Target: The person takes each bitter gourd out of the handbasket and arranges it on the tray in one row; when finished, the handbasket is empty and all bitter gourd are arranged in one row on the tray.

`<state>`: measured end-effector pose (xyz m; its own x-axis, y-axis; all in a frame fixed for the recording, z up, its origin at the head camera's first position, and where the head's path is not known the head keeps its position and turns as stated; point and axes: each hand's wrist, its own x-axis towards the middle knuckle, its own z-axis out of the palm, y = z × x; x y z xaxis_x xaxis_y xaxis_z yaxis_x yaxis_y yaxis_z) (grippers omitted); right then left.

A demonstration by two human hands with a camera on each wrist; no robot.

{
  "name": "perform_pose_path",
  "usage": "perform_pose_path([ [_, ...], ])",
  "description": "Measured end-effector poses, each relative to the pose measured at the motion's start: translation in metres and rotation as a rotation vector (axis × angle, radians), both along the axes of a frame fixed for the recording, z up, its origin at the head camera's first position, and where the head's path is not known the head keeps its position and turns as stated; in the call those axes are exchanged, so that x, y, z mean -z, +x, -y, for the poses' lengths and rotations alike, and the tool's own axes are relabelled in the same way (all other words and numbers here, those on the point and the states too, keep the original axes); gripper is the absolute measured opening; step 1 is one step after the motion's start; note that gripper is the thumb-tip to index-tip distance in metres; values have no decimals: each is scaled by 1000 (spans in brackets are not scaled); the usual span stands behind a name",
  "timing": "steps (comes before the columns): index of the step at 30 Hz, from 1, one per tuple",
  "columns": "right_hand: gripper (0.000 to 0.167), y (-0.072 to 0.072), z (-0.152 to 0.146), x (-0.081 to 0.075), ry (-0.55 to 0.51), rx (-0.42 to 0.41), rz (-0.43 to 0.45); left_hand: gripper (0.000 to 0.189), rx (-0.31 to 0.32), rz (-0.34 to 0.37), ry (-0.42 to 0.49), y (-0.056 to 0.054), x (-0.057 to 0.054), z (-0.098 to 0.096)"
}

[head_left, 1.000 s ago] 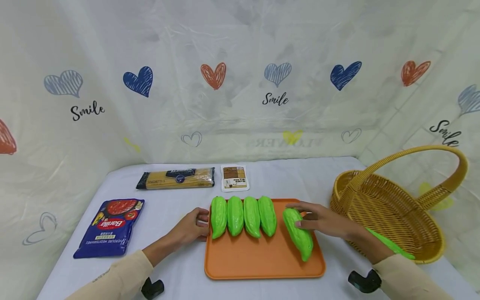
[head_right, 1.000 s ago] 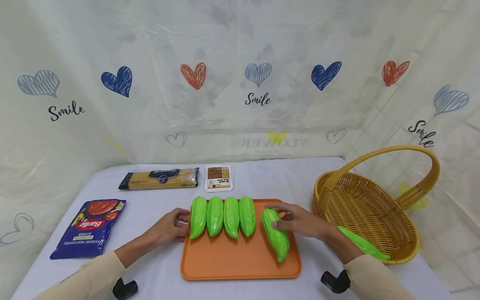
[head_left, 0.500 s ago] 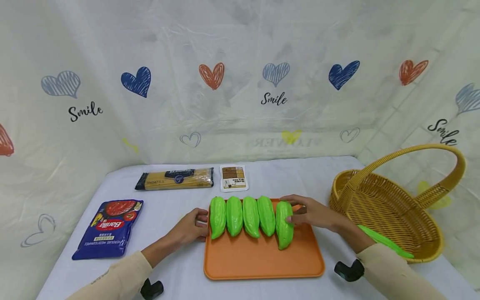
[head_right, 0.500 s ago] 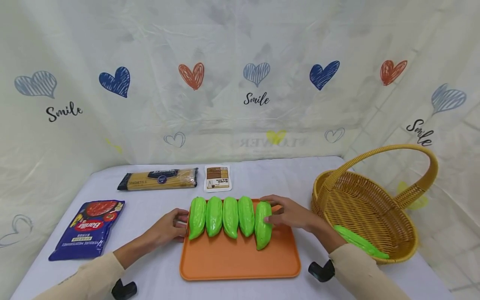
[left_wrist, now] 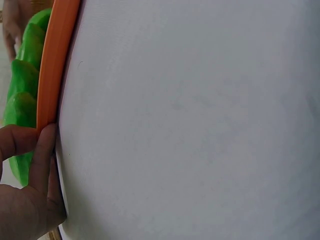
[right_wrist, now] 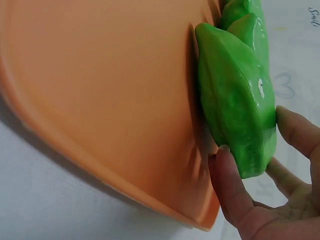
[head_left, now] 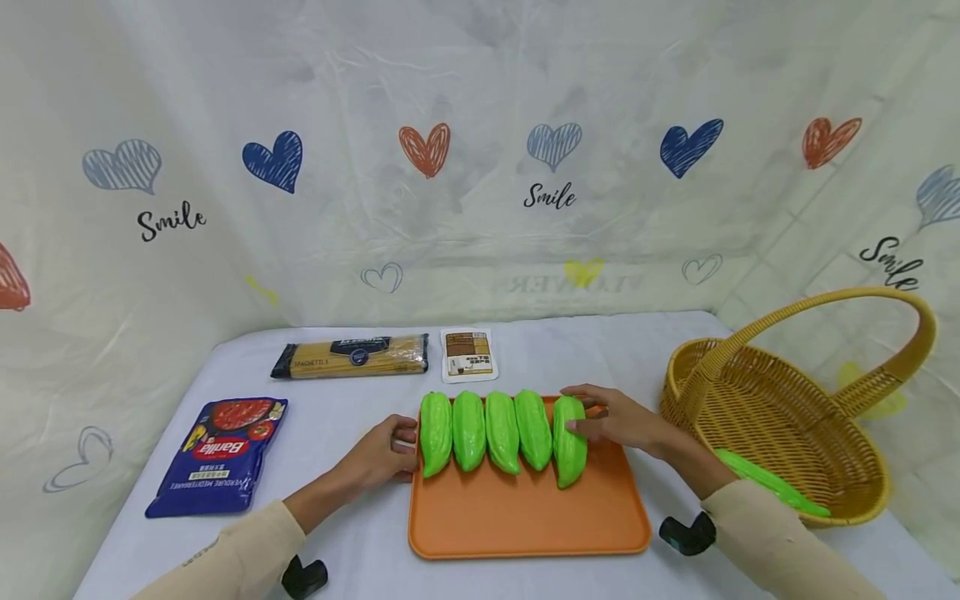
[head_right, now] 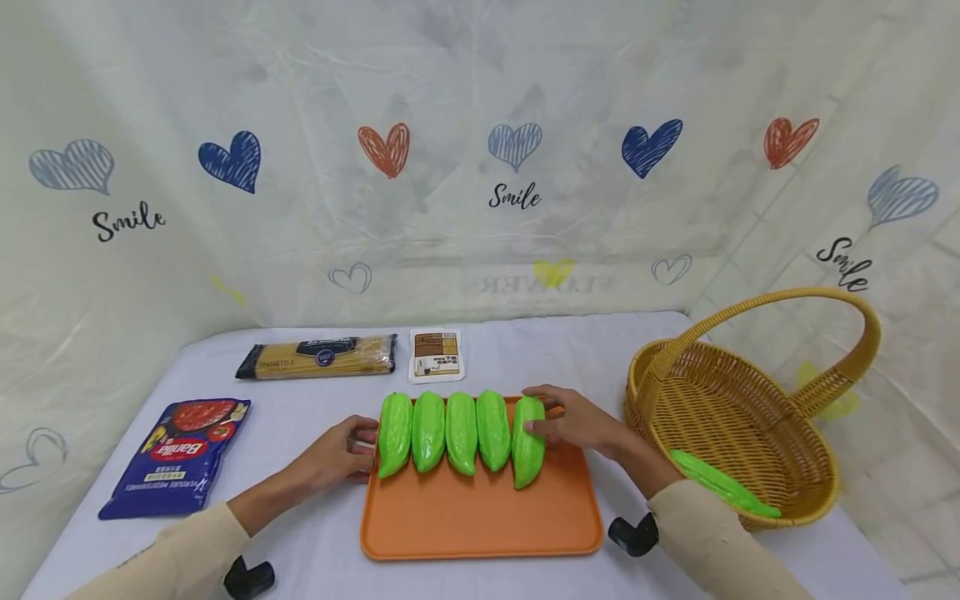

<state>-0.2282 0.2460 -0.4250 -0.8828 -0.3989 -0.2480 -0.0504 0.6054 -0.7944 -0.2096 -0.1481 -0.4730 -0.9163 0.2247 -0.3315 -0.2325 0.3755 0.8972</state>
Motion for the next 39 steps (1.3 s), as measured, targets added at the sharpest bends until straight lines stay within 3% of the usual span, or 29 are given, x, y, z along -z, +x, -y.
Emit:
perform_pose_path([
  [8, 65, -7, 9, 2, 10, 39, -24, 66, -5, 3, 0, 1, -1, -1],
  [39, 57, -8, 17, 0, 19, 82, -34, 65, 6, -6, 10, 1, 0, 0],
])
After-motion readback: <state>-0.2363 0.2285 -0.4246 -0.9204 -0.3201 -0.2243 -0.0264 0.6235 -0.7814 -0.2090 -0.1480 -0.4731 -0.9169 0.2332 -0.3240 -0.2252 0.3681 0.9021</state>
